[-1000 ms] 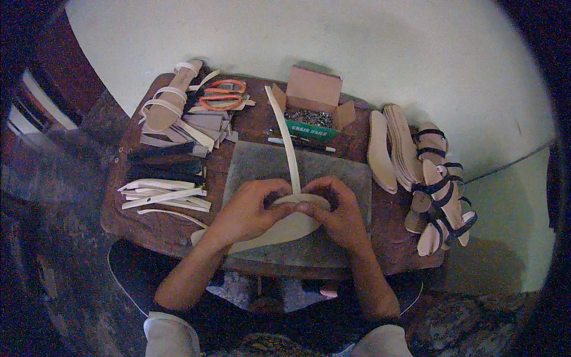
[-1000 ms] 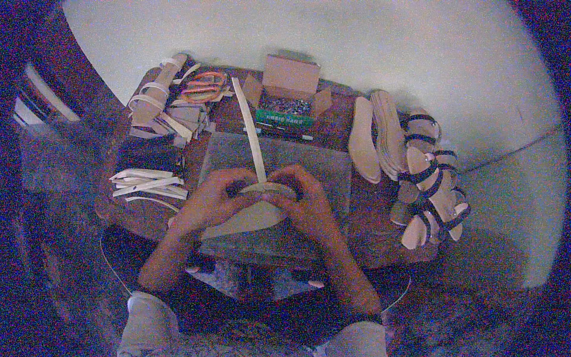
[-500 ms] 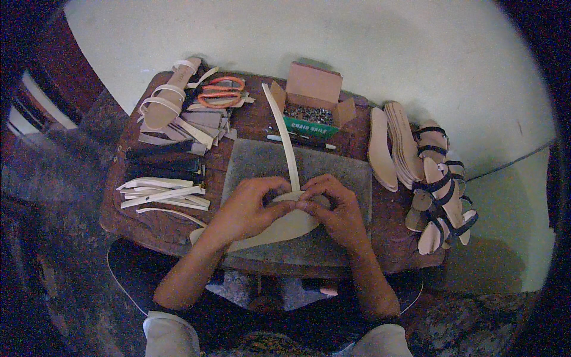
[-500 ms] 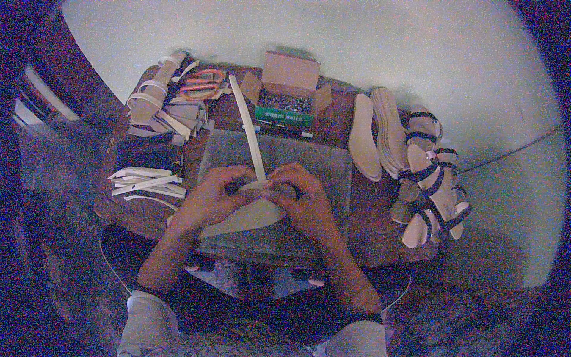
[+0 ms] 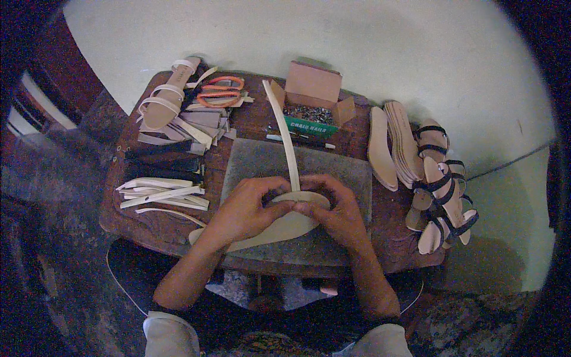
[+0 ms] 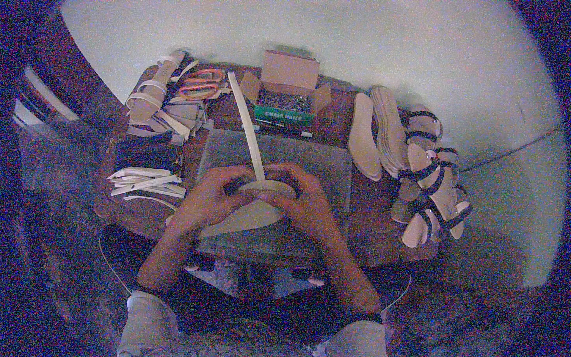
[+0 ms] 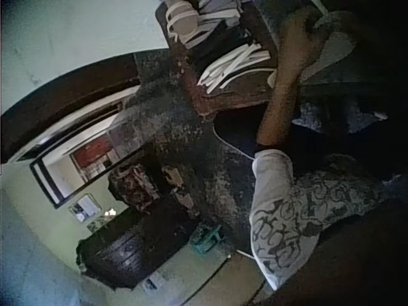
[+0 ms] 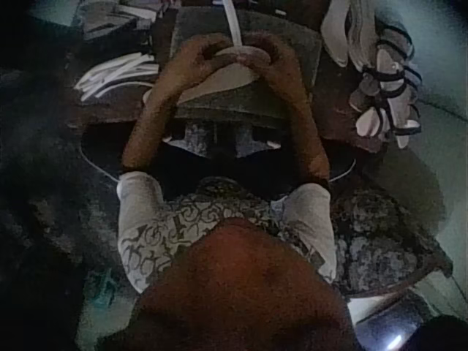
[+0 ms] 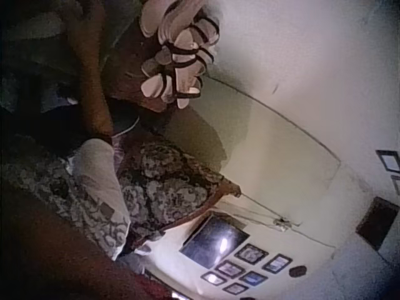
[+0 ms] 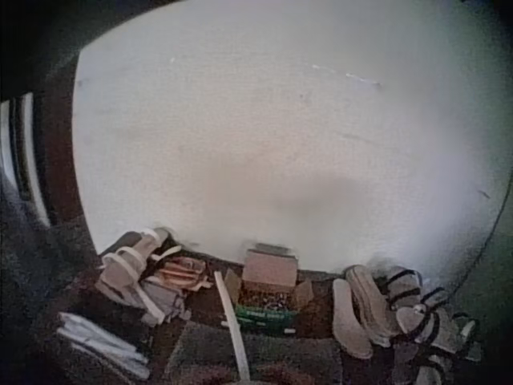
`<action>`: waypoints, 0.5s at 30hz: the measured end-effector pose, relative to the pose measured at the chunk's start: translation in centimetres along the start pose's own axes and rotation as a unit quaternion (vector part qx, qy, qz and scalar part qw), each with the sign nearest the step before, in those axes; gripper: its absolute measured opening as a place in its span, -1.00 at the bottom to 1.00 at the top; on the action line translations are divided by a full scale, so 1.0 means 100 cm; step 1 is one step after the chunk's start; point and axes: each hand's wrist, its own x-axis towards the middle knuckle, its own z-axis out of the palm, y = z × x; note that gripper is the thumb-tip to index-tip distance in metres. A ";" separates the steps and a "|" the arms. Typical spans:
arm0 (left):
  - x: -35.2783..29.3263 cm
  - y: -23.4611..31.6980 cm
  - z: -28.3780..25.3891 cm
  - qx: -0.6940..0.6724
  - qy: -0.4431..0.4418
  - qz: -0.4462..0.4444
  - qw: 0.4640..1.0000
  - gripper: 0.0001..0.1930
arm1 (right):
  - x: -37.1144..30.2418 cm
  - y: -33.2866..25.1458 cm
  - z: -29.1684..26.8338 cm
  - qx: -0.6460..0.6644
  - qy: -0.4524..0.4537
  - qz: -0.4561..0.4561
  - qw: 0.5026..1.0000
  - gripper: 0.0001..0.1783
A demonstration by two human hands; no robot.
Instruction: The person assembles a beige sandal by attaching white straps to a sole. They pick up a strap, position it on the sole, and secure it with a small metal pin from a nearby box. This process is repeated for multiple straps to complete the sandal.
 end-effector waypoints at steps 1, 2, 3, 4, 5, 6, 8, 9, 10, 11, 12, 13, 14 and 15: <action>0.000 0.003 -0.001 -0.004 -0.006 -0.011 1.000 -0.70 | 0.001 0.001 -0.002 -0.018 -0.013 0.008 1.000 -0.64; 0.000 0.004 -0.002 -0.007 -0.012 -0.022 1.000 -0.70 | 0.001 0.002 -0.003 -0.036 -0.027 0.016 0.999 -0.62; 0.000 0.004 -0.002 0.001 -0.014 -0.024 1.000 -0.70 | 0.001 0.002 -0.003 -0.035 -0.026 0.015 0.999 -0.61; 0.001 0.004 -0.002 0.009 -0.016 -0.027 0.999 -0.69 | 0.001 0.002 -0.003 -0.034 -0.025 0.014 0.999 -0.61; 0.001 0.004 -0.003 0.017 -0.019 -0.029 0.999 -0.69 | 0.000 0.001 -0.004 -0.034 -0.024 0.013 0.999 -0.61; 0.000 0.005 -0.003 0.011 -0.017 -0.033 0.999 -0.69 | 0.000 0.001 -0.004 -0.031 -0.024 0.019 0.999 -0.61; 0.000 0.008 -0.002 -0.002 -0.012 -0.041 0.999 -0.70 | 0.001 0.000 -0.004 -0.026 -0.024 0.031 0.999 -0.62; 0.000 0.007 -0.002 0.003 -0.014 -0.041 0.999 -0.70 | 0.001 0.000 -0.004 -0.030 -0.022 0.032 0.999 -0.62; 0.000 0.006 -0.002 0.007 -0.016 -0.041 0.999 -0.70 | 0.001 0.002 -0.005 -0.033 -0.021 0.033 0.999 -0.63; 0.001 0.005 -0.002 0.011 -0.018 -0.040 0.999 -0.70 | 0.001 0.003 -0.005 -0.037 -0.020 0.034 0.999 -0.63; 0.000 0.002 0.000 -0.001 -0.010 -0.022 1.000 -0.70 | 0.001 0.003 -0.005 -0.032 -0.021 0.028 0.999 -0.63; 0.000 -0.003 0.002 -0.013 -0.001 -0.004 1.000 -0.71 | 0.001 0.003 -0.005 -0.027 -0.023 0.022 0.999 -0.64; 0.000 -0.005 0.004 -0.026 0.008 0.015 1.000 -0.71 | 0.001 0.004 -0.005 -0.022 -0.024 0.015 0.999 -0.64; 0.000 -0.004 0.004 -0.065 0.014 -0.002 0.998 -0.71 | 0.002 0.005 -0.005 -0.021 -0.022 0.017 0.999 -0.64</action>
